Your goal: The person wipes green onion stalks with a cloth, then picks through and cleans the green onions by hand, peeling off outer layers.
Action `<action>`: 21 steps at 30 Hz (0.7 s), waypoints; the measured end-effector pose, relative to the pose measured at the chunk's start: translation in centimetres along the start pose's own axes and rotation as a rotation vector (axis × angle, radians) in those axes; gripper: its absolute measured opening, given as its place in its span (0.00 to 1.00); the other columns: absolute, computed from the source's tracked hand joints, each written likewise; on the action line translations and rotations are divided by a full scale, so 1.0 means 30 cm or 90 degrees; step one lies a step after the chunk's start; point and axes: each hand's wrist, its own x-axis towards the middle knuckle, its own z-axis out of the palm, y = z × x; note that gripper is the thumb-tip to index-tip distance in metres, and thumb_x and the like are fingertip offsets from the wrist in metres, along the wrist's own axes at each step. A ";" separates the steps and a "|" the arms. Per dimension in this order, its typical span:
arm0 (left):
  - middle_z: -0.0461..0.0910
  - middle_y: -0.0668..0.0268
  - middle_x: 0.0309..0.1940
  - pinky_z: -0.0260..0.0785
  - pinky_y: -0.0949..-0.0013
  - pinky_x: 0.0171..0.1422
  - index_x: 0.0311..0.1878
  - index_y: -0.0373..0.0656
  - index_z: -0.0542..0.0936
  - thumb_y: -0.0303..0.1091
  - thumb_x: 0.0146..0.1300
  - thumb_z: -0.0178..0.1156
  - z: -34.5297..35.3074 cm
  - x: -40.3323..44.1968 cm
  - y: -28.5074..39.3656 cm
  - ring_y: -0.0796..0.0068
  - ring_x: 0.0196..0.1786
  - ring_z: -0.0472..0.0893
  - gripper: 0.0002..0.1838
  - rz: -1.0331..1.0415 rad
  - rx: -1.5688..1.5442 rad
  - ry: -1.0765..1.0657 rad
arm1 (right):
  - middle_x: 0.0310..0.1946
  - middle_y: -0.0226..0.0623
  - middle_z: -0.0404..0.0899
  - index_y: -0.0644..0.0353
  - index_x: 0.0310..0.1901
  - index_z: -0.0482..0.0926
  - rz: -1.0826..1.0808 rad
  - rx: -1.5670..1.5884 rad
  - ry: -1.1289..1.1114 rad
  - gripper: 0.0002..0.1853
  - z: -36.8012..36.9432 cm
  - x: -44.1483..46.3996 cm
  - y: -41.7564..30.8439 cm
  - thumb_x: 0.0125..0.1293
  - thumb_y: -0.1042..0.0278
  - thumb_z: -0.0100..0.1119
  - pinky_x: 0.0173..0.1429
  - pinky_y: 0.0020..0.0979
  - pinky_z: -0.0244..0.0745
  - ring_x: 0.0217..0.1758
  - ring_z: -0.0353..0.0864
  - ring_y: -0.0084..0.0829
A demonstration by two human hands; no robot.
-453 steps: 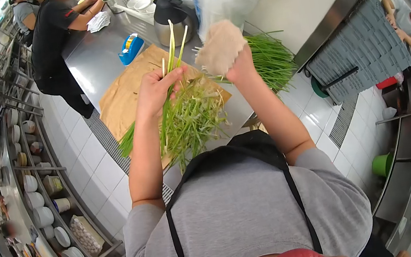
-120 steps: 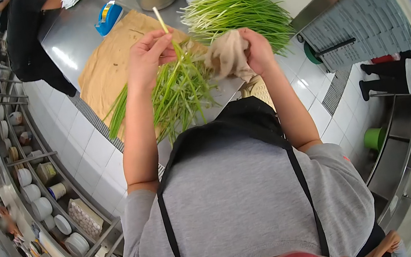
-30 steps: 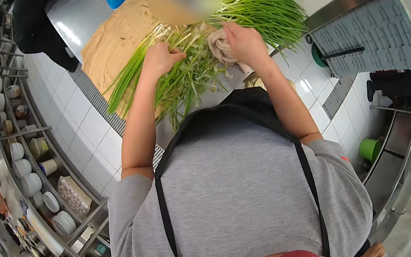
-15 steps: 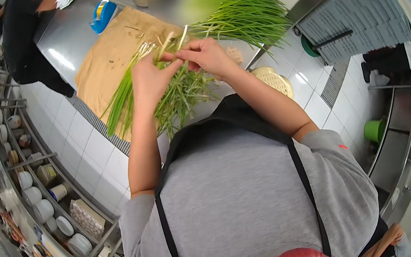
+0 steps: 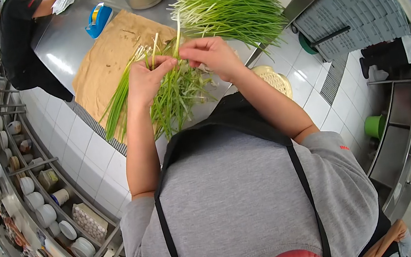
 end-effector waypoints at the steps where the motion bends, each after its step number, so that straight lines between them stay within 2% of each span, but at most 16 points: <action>1: 0.76 0.72 0.20 0.55 0.82 0.25 0.29 0.38 0.80 0.33 0.49 0.63 0.007 -0.005 0.018 0.89 0.20 0.66 0.08 -0.009 -0.007 -0.004 | 0.25 0.28 0.76 0.65 0.36 0.78 -0.021 -0.013 -0.006 0.09 -0.001 0.000 -0.001 0.57 0.68 0.57 0.30 0.18 0.66 0.24 0.71 0.16; 2: 0.77 0.71 0.21 0.61 0.81 0.29 0.29 0.36 0.80 0.32 0.48 0.64 0.014 -0.009 0.027 0.87 0.23 0.70 0.08 -0.019 -0.015 -0.009 | 0.25 0.27 0.76 0.65 0.36 0.78 -0.040 -0.026 -0.011 0.09 0.000 0.000 -0.001 0.56 0.69 0.58 0.30 0.17 0.66 0.24 0.71 0.15; 9: 0.78 0.69 0.21 0.62 0.80 0.30 0.29 0.36 0.80 0.32 0.49 0.63 0.006 -0.007 0.005 0.86 0.24 0.71 0.08 -0.020 0.083 -0.009 | 0.19 0.24 0.74 0.63 0.32 0.79 -0.155 -0.174 0.084 0.09 -0.040 -0.002 -0.017 0.53 0.67 0.62 0.26 0.16 0.62 0.22 0.67 0.12; 11: 0.78 0.69 0.21 0.62 0.80 0.30 0.29 0.36 0.80 0.32 0.49 0.63 0.011 -0.012 0.017 0.86 0.24 0.71 0.08 -0.018 0.069 -0.014 | 0.18 0.24 0.73 0.63 0.30 0.79 -0.120 -0.149 0.021 0.08 -0.026 -0.003 -0.008 0.53 0.67 0.61 0.25 0.16 0.61 0.22 0.66 0.12; 14: 0.76 0.75 0.19 0.47 0.82 0.19 0.28 0.41 0.80 0.35 0.52 0.61 0.023 0.004 -0.029 0.92 0.16 0.59 0.07 0.059 0.045 -0.035 | 0.18 0.24 0.73 0.63 0.29 0.79 -0.107 -0.133 -0.020 0.07 -0.025 -0.002 0.002 0.53 0.68 0.61 0.25 0.17 0.61 0.22 0.66 0.12; 17: 0.78 0.68 0.21 0.63 0.79 0.32 0.28 0.35 0.80 0.33 0.49 0.62 0.018 -0.009 0.006 0.85 0.25 0.72 0.09 0.028 0.062 -0.070 | 0.20 0.25 0.74 0.62 0.30 0.79 -0.140 -0.221 -0.061 0.05 -0.048 -0.007 -0.027 0.55 0.70 0.59 0.27 0.17 0.63 0.23 0.68 0.13; 18: 0.78 0.68 0.22 0.64 0.79 0.33 0.28 0.35 0.80 0.33 0.49 0.62 0.016 -0.014 0.009 0.85 0.25 0.73 0.09 0.010 0.059 -0.071 | 0.21 0.25 0.74 0.62 0.30 0.79 -0.155 -0.266 -0.078 0.04 -0.059 -0.011 -0.045 0.55 0.72 0.59 0.29 0.17 0.64 0.24 0.69 0.13; 21: 0.79 0.67 0.22 0.64 0.79 0.35 0.27 0.35 0.79 0.32 0.50 0.61 0.013 -0.026 0.022 0.84 0.26 0.74 0.08 -0.022 0.062 -0.080 | 0.22 0.25 0.74 0.63 0.30 0.78 -0.218 -0.283 0.015 0.04 -0.083 -0.017 -0.079 0.55 0.72 0.58 0.28 0.17 0.63 0.24 0.68 0.13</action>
